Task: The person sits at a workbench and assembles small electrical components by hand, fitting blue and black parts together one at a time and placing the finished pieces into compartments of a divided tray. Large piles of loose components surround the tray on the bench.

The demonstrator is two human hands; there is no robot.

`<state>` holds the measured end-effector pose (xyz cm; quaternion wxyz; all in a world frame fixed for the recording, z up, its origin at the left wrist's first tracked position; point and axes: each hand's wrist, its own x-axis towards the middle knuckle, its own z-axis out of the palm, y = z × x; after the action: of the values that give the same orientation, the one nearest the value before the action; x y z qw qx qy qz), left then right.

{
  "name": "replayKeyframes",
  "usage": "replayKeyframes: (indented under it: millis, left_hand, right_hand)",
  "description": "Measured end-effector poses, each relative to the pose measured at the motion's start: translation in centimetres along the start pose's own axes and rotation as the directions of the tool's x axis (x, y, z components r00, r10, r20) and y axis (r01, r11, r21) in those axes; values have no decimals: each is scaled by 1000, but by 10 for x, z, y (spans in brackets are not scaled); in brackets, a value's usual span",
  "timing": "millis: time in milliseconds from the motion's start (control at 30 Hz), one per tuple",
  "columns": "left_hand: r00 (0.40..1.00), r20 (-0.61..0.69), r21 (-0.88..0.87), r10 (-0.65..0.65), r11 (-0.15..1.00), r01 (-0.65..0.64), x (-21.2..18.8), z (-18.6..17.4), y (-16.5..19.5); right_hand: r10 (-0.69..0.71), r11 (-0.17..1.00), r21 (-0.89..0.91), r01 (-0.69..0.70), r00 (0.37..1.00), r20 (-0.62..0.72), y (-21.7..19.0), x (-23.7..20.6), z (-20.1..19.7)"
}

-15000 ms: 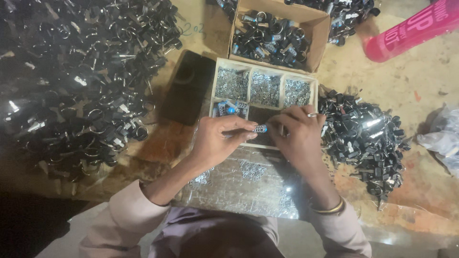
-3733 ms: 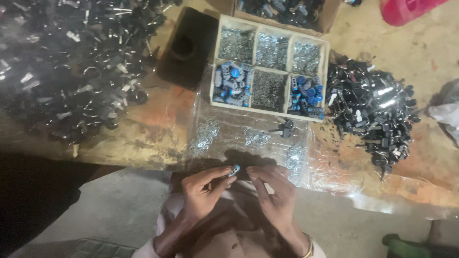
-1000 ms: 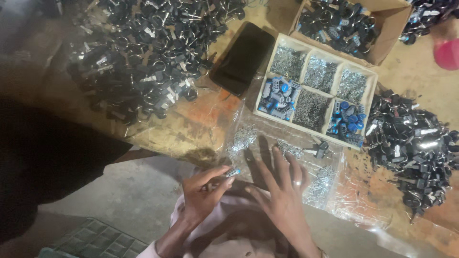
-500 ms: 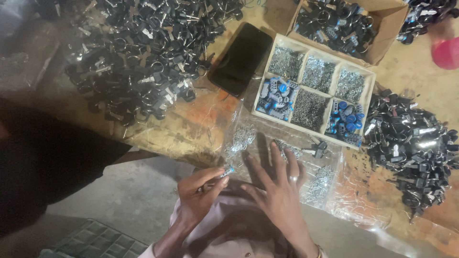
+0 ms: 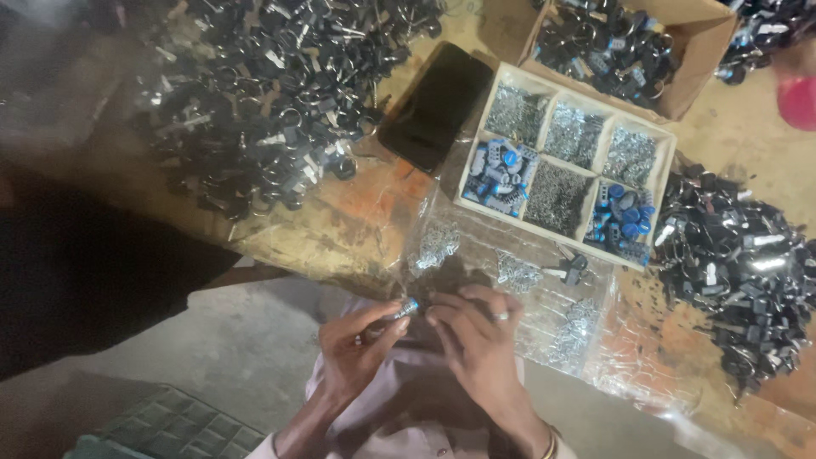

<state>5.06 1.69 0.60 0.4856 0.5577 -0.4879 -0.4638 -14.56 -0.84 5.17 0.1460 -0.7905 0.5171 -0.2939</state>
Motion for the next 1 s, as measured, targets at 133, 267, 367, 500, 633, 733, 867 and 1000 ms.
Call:
replayKeyframes:
  millis: [133, 267, 367, 500, 633, 733, 867, 1000]
  left_hand:
    - [998, 39, -48, -44, 998, 45, 0, 4, 2]
    - [996, 90, 20, -10, 1000, 8, 3, 13, 2]
    - [995, 89, 38, -53, 998, 50, 4, 18, 3]
    - [981, 142, 178, 133, 971, -157, 5, 15, 3]
    - [933, 193, 267, 303, 899, -347, 5, 12, 2]
    - [900, 265, 282, 345, 865, -414, 5, 9, 2]
    - [885, 253, 66, 391, 906, -418, 9, 9, 6]
    - [793, 362, -68, 489, 863, -501, 16, 15, 16]
  right_hand:
    - [169, 967, 200, -159, 985, -36, 0, 2, -4]
    - [253, 923, 301, -240, 967, -4, -2, -1, -7]
    - [253, 910, 334, -247, 967, 25, -5, -3, -7]
    - [247, 943, 231, -241, 969, 3, -7, -7, -6]
    - [188, 974, 124, -190, 982, 26, -8, -5, -5]
    - [152, 987, 53, -153, 988, 25, -7, -2, -7]
    - [137, 987, 71, -147, 982, 133, 13, -5, -21]
    - [145, 964, 186, -190, 962, 229, 38, -11, -30]
